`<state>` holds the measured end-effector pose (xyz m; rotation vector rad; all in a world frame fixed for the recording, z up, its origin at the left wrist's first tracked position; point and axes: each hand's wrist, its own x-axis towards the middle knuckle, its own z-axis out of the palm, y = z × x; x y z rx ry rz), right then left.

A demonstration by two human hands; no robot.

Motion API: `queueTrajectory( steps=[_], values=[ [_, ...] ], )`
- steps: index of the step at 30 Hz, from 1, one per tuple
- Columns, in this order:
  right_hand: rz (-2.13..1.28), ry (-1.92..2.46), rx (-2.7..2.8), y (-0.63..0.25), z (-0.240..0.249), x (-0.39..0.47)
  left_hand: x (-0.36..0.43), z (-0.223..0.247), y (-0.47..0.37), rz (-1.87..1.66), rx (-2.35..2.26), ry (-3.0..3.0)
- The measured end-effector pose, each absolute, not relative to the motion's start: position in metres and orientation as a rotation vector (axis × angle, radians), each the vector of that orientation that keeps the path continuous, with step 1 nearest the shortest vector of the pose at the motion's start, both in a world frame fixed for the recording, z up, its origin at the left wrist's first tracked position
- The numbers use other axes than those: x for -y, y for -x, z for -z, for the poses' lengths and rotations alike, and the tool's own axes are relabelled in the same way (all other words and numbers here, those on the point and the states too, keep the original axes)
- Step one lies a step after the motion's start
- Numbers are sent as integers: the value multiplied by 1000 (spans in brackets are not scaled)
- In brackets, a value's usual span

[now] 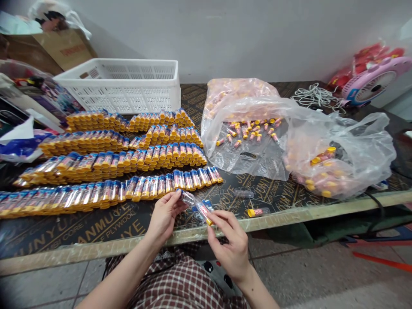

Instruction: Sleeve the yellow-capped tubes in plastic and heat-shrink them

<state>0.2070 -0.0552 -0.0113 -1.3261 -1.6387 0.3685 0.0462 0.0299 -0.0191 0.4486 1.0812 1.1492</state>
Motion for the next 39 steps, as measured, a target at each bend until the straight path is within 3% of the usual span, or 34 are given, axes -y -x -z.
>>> queueTrajectory(
  steps=[11, 21, 25, 29, 39],
  values=[
    [-238, 1249, 1709, -205, 7, 57, -28, 21, -45, -1154, -1131, -433],
    [-559, 1214, 1762, -208, 17, 52, -21, 7, -50, -1003, -943, -467],
    [-501, 1244, 1804, -213, 17, 45, -16, 3, -50, -815, -881, -535],
    [-709, 1164, 1862, -216, 12, 36, -9, 2, -53, -639, -868, -600],
    [-914, 1033, 1777, -216, 18, 34, -5, 1, -56, -597, -854, -578]
  ],
)
